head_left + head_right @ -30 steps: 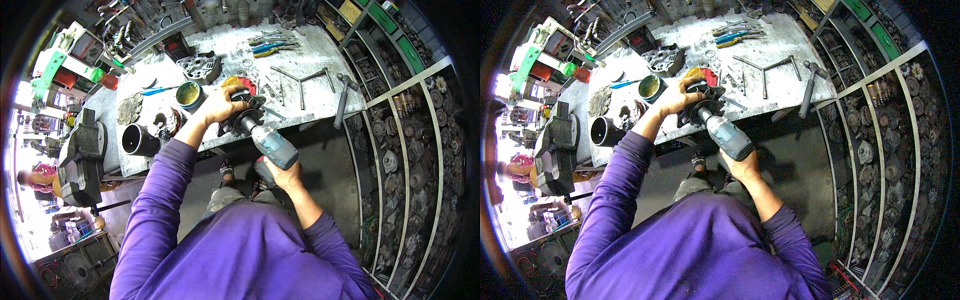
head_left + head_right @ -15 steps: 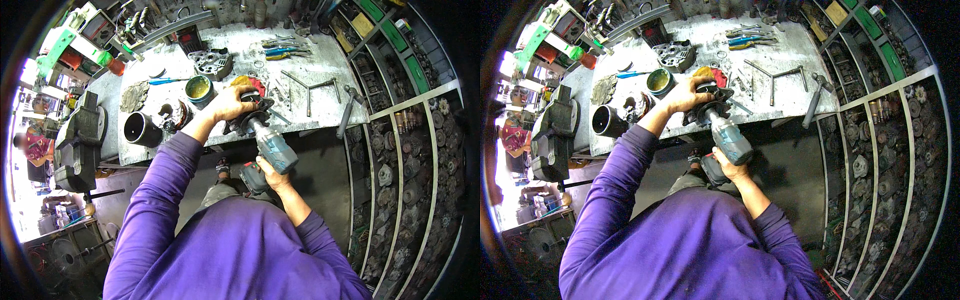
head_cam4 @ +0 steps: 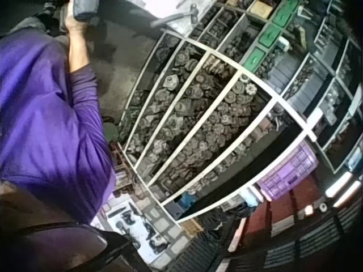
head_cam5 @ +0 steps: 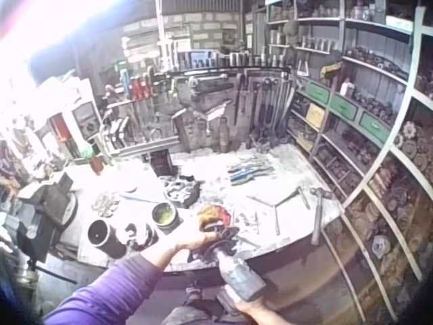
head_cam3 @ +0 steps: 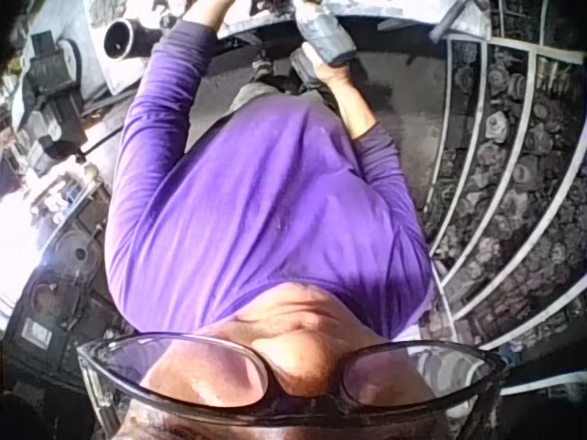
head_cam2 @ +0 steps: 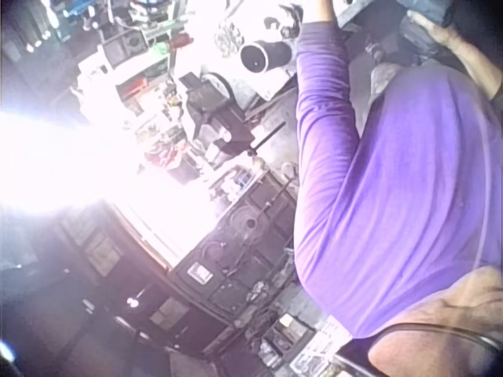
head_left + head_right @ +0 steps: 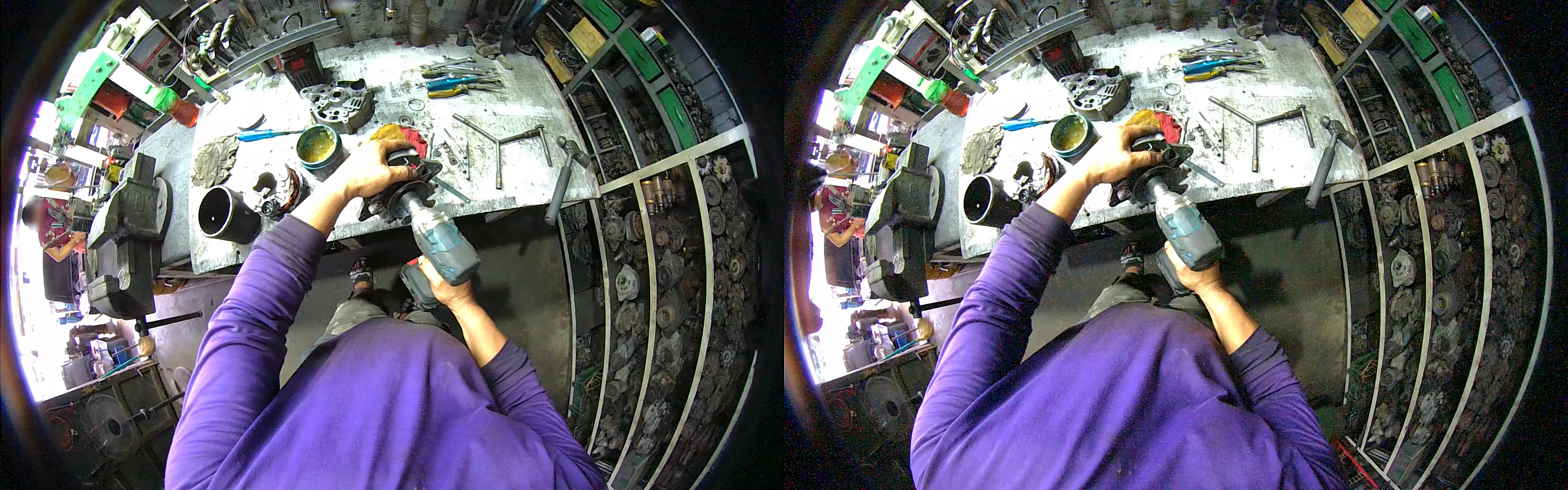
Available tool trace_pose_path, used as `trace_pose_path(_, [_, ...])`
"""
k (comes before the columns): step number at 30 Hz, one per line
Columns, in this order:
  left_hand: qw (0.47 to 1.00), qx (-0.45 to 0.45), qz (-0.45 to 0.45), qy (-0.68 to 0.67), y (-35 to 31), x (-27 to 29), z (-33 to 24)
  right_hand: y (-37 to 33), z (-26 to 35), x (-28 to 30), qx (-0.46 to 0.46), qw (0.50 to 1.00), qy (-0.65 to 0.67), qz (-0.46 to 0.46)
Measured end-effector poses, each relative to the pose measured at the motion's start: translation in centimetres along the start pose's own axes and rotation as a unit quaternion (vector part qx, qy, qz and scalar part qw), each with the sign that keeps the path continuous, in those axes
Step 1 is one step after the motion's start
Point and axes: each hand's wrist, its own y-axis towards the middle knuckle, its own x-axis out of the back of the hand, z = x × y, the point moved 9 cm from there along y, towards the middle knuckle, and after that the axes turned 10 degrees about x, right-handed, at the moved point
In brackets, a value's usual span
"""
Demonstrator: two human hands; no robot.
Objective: The person assembles mechanical components on a workbench, using a screwdriver to tighten parts and a power drill to secure a nut. They handle gears, bearings, and a housing, applying grease and wiping parts with a cloth during the process.
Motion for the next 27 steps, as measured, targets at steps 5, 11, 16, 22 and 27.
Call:
trace_pose_path(5, [1.000, -0.003, -0.004, -0.011, 0.1, -0.1, 0.3, -0.2, -0.5, -0.2, -0.007, 0.999, -0.011, 0.030])
trace_pose_path(11, [1.000, -0.006, -0.013, 0.012, 0.0, 0.1, 0.2, -0.7, -1.0, -0.8, 0.010, 0.995, -0.045, 0.086])
trace_pose_path(16, [1.000, 0.012, -0.001, -0.007, -0.1, 0.0, 0.1, -0.6, -1.1, -0.9, 0.034, 0.994, -0.047, 0.096])
trace_pose_path(22, [0.998, -0.031, -0.045, 0.034, -0.3, 0.3, -0.5, -0.1, -0.4, -0.8, 0.075, 0.990, -0.067, 0.103])
trace_pose_path(27, [0.999, -0.006, -0.026, 0.024, 0.4, -0.1, 0.6, 0.5, 1.3, 0.6, 0.123, 0.986, -0.105, 0.035])
